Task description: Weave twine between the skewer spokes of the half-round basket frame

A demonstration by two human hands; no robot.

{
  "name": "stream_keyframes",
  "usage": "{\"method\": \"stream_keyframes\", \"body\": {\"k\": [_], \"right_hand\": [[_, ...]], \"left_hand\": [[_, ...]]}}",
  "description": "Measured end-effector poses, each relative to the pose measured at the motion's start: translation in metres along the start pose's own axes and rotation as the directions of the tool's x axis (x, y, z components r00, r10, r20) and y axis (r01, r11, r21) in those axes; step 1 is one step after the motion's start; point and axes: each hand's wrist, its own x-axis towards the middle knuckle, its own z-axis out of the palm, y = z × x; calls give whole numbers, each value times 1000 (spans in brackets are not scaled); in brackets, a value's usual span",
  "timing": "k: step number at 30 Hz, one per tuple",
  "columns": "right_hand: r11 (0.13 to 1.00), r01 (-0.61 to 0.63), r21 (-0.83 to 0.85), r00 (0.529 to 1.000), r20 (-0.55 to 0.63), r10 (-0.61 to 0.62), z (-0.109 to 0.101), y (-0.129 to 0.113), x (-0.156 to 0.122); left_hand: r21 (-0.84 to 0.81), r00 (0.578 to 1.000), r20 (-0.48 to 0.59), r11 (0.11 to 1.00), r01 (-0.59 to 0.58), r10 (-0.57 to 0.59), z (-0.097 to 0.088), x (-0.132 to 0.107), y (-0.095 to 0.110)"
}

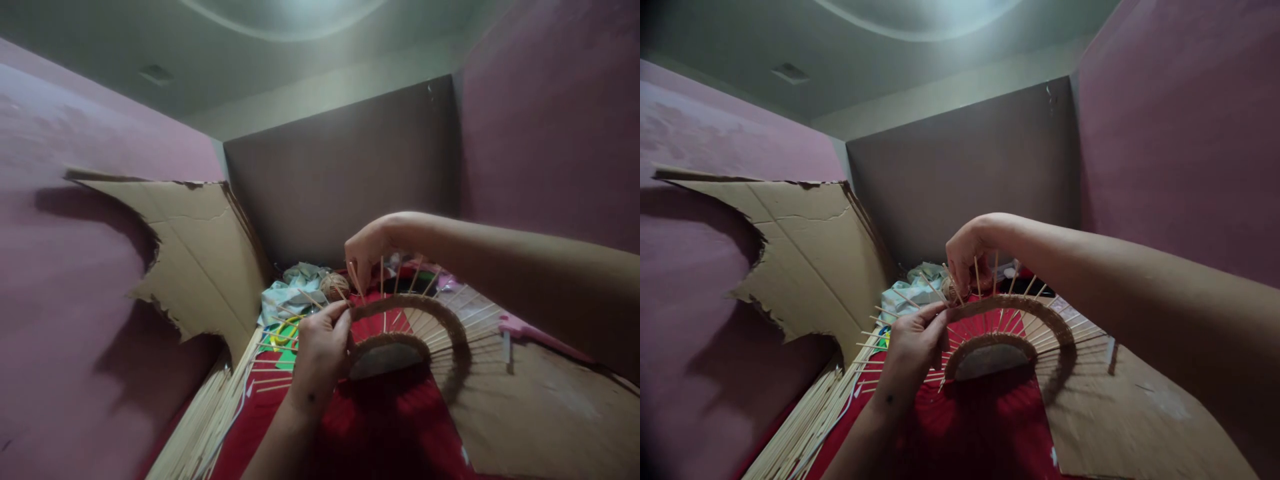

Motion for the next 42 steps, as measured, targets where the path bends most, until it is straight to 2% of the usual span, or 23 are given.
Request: {"method": "stream_keyframes", "body": {"k": [3,7,12,14,16,20,24,27,31,34,37,39,42], "right_hand": [[999,-11,-38,991,-137,6,-2,-2,-14],[989,57,-135,930,-354,-102,-9,-5,-33],[940,202,-274,857,-416,-305,-23,-14,-39],[920,219,-324,822,-446,-353,-24,-20,-37],[913,222,-342,813,-452,-367,-21,-25,-37],[940,193,-280,843,-442,-305,-12,-26,-49],[984,131,-121,881,-442,-172,-10,-11,-58],[990,131,-46,886,-442,-138,-12,3,-52],[991,48,-128,886,-452,-101,-10,17,-39],[975,-18,-223,875,-475,-93,-8,24,-39],[987,68,-143,885,-449,-126,-9,34,-48],[992,123,-9,914,-389,-117,-11,44,-53],[982,124,141,962,-261,-83,-10,59,-53]], "left_hand": [[-92,990,77,988,126,-119,0,0,3],[-136,988,69,980,148,-139,0,0,6],[-119,990,79,985,122,-113,0,3,4],[-123,990,98,986,117,-105,0,4,2],[-130,987,105,982,135,-122,0,6,-1],[-149,987,93,978,143,-130,1,8,-6],[-165,990,68,977,133,-123,3,8,-7],[-160,991,69,979,126,-116,3,5,-7],[-134,996,50,988,81,-75,2,3,-9],[-115,997,46,991,62,-57,2,4,-10],[-83,998,39,995,60,-57,3,5,-9],[-66,998,28,996,60,-58,3,7,-9],[-53,998,18,996,66,-65,3,9,-8]]}}
